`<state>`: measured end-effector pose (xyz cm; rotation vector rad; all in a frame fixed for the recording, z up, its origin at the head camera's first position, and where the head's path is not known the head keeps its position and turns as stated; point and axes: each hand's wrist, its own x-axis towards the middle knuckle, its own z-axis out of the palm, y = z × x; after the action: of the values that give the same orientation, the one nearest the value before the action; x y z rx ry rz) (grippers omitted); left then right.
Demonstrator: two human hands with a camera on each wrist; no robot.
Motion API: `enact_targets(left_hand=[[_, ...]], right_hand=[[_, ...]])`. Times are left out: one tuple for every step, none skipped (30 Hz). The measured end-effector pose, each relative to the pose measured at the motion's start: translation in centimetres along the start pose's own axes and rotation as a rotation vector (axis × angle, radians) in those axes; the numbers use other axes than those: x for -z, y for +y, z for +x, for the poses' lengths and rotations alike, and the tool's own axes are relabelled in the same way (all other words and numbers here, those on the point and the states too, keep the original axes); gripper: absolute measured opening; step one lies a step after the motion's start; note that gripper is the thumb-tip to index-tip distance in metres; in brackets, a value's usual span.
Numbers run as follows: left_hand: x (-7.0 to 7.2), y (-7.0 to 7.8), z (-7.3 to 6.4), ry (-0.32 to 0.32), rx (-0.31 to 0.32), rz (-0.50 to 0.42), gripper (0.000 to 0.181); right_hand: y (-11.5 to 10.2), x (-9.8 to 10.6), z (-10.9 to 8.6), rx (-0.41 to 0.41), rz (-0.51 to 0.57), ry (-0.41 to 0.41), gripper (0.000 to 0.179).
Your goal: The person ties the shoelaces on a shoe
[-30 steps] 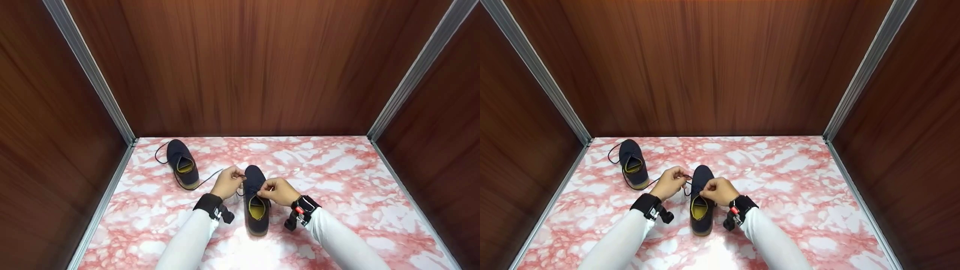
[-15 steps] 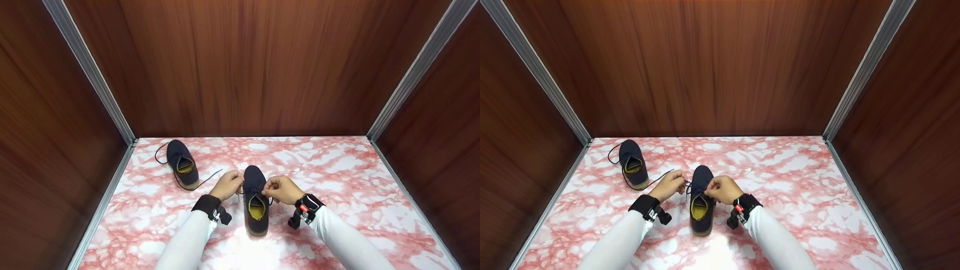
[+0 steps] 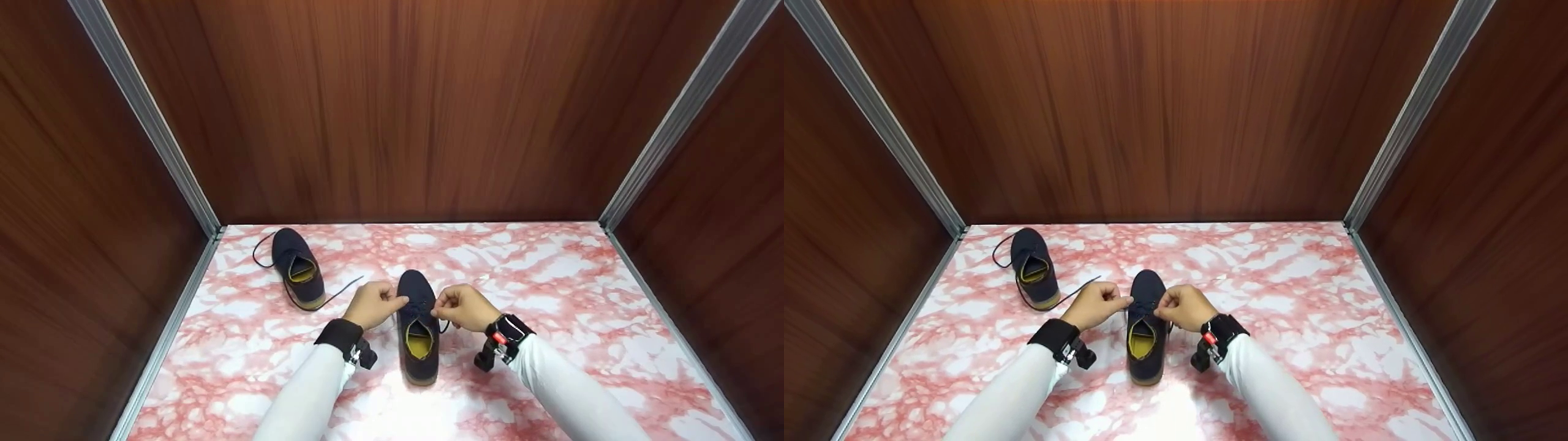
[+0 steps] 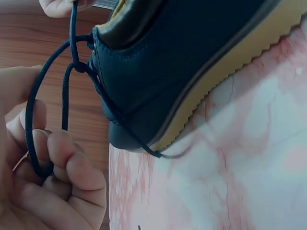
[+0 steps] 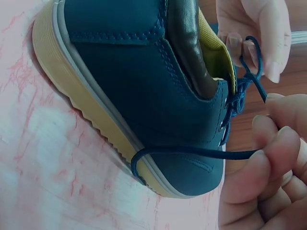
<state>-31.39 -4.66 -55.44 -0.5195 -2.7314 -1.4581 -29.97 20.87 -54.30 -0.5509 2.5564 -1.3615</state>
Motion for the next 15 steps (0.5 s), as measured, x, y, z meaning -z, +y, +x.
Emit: enact_targets(left_hand=[[0.0, 0.0, 0.0, -0.001, 0.001, 0.01, 0.043], [0.0, 0.0, 0.0, -0.002, -0.001, 0.02, 0.041], [-0.1, 0.0, 0.0, -0.004, 0.001, 0.031, 0.038], [-0.1, 0.0, 0.0, -0.006, 0.003, 0.042, 0.034], [-0.2, 0.0, 0.0, -0.008, 0.005, 0.055, 0.03], [-0.2, 0.0, 0.0, -0.011, 0.006, 0.065, 0.025], [-0.3, 0.1, 0.0, -0.015, 0.003, 0.075, 0.021], [-0.4, 0.1, 0.1, -0.018, 0.001, 0.088, 0.018], [-0.6, 0.1, 0.1, -0.023, -0.004, 0.096, 0.015], [-0.7, 0.1, 0.1, -0.029, -0.01, 0.104, 0.014], [-0.8, 0.1, 0.1, -0.037, -0.013, 0.108, 0.015], [-0.9, 0.1, 0.2, -0.048, -0.014, 0.11, 0.015], [-1.0, 0.1, 0.2, -0.058, -0.015, 0.111, 0.016], [-1.1, 0.1, 0.2, -0.068, -0.014, 0.111, 0.016], [-1.1, 0.2, 0.2, -0.078, -0.013, 0.106, 0.016]], right_hand=[[0.0, 0.1, 0.0, 0.0, -0.001, 0.004, 0.016], [0.1, 0.2, -0.1, 0.0, -0.003, 0.007, 0.017], [0.1, 0.2, -0.1, 0.001, -0.003, 0.011, 0.017], [0.2, 0.3, -0.1, 0.001, -0.006, 0.013, 0.017], [0.2, 0.3, -0.1, 0.001, -0.007, 0.014, 0.016], [0.2, 0.4, -0.1, 0.0, -0.009, 0.014, 0.016], [0.2, 0.4, -0.1, 0.001, -0.012, 0.013, 0.016], [0.2, 0.4, -0.1, -0.001, -0.015, 0.013, 0.015], [0.2, 0.4, -0.1, 0.0, -0.017, 0.012, 0.015], [0.2, 0.4, -0.1, 0.0, -0.022, 0.012, 0.015], [0.3, 0.4, -0.1, 0.004, -0.025, 0.013, 0.015], [0.3, 0.4, 0.0, 0.004, -0.03, 0.014, 0.015], [0.4, 0.4, 0.0, 0.007, -0.035, 0.015, 0.015], [0.4, 0.4, 0.0, 0.007, -0.04, 0.017, 0.015], [0.5, 0.4, 0.0, 0.008, -0.045, 0.018, 0.015]])
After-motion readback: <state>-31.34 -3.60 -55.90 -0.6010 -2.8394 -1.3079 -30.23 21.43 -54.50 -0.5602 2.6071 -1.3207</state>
